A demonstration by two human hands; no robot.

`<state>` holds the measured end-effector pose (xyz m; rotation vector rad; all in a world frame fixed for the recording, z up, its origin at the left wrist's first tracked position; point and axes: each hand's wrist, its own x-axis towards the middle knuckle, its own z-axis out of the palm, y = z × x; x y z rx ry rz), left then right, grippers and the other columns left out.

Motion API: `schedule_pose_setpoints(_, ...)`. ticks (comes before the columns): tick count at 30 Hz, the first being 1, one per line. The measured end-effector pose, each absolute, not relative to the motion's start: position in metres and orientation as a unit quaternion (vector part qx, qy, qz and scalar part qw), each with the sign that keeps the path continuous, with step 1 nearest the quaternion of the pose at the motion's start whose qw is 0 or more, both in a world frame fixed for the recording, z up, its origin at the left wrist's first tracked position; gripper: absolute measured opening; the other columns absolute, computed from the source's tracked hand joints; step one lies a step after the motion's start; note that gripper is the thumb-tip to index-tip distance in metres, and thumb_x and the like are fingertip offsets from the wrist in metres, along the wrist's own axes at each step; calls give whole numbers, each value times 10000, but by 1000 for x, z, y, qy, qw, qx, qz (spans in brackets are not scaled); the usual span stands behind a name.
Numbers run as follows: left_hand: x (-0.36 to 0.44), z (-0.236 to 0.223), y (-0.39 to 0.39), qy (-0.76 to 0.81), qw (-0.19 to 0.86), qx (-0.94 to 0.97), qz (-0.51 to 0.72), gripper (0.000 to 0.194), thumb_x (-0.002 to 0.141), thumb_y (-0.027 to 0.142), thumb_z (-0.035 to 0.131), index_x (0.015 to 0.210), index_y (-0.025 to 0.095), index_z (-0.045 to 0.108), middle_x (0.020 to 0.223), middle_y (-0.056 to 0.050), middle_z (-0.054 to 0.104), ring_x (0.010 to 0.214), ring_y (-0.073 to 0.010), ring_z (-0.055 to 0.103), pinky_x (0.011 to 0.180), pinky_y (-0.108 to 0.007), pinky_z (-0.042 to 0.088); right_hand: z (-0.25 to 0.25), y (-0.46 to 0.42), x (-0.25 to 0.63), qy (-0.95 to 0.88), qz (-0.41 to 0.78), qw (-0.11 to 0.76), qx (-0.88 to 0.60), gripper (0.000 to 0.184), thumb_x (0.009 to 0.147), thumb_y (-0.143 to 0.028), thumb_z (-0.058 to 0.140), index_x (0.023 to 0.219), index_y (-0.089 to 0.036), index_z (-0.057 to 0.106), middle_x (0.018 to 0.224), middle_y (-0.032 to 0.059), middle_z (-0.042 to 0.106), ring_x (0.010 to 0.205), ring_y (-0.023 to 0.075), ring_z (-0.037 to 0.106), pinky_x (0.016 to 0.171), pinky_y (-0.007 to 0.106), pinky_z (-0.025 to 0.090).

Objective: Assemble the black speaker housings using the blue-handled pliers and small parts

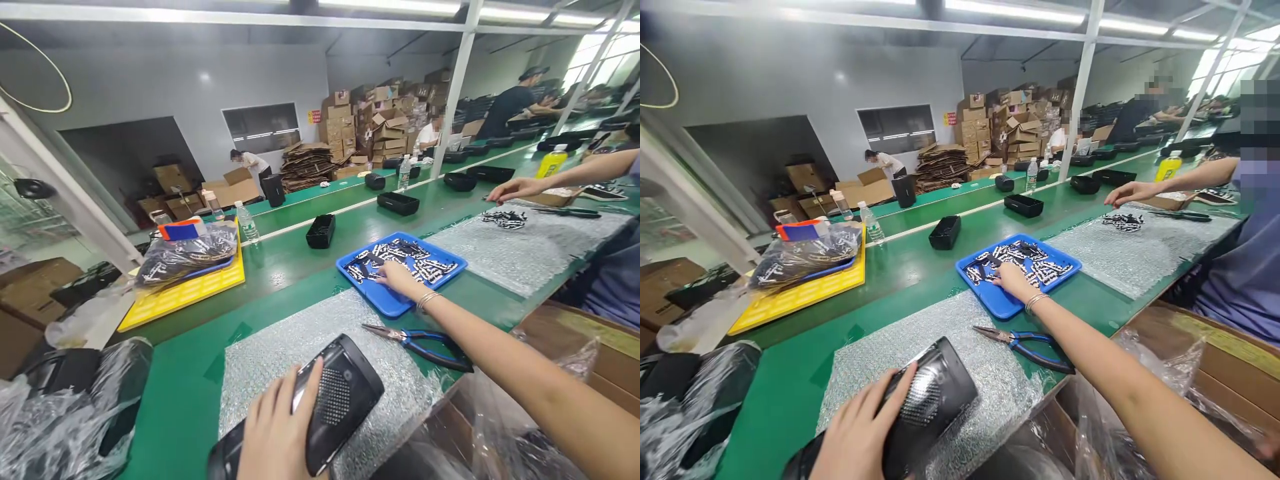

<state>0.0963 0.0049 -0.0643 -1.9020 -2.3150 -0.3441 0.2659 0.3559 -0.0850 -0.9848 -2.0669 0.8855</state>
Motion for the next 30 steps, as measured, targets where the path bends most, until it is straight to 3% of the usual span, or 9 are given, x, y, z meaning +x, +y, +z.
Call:
schedule_pose_setpoints(5,105,-86,19,-777,-76,-617,-99,1011,547,41,742,1446,371,417,1462,-96,469,1312,-409,478,1060,-585,410,-83,362,256,-800,305,284,-431,221,943,-351,609,932,-132,642,953,53,653,856,149,628,804,325,546)
schedule_pose_setpoints(8,106,-90,14,-772,-86,-597,-201,901,657,156,755,1470,324,404,1524,-102,373,1426,-419,304,1119,-662,286,-70,351,267,-798,304,302,-423,256,952,-362,587,839,-136,628,845,16,639,774,129,615,751,300,541)
schedule_pose_setpoints(10,111,-85,13,-765,-78,-551,-325,722,806,273,670,1479,282,410,1528,-107,379,1448,-373,281,1147,-631,279,-59,326,271,-795,314,331,-400,286,936,-386,592,797,-139,626,793,11,634,760,137,620,736,289,530)
schedule_pose_setpoints(13,126,-70,22,-732,-99,-437,-513,420,960,368,489,1365,275,553,1420,-87,532,1356,-281,459,1137,-490,387,-48,262,268,-792,360,351,-346,271,795,-425,724,781,-164,655,708,24,650,662,152,616,634,271,517)
schedule_pose_setpoints(17,140,-60,38,-629,-213,-350,-660,369,844,370,692,1174,207,661,1113,-96,693,1052,-214,667,931,-295,558,-45,170,258,-759,494,348,-242,218,747,-394,740,749,-178,710,637,34,645,567,137,568,523,244,482)
schedule_pose_setpoints(21,137,-59,38,-583,-265,-324,-697,184,694,236,818,837,157,733,763,-56,703,694,-156,686,627,-182,578,-48,134,257,-700,615,319,-171,210,790,-363,709,718,-166,712,703,50,638,593,110,537,509,200,455)
schedule_pose_setpoints(24,132,-57,31,-552,-240,-387,-699,61,704,195,818,727,186,762,785,-62,717,699,-166,687,593,-188,575,-47,136,259,-672,683,256,-126,241,801,-376,720,718,-150,708,760,49,614,584,79,504,512,176,455)
schedule_pose_setpoints(30,129,-57,24,-530,-172,-447,-700,80,780,189,796,795,267,787,772,-21,695,727,-126,648,621,-157,531,-43,136,259,-667,705,205,-130,215,800,-359,731,750,-150,717,812,39,615,588,68,538,544,175,481)
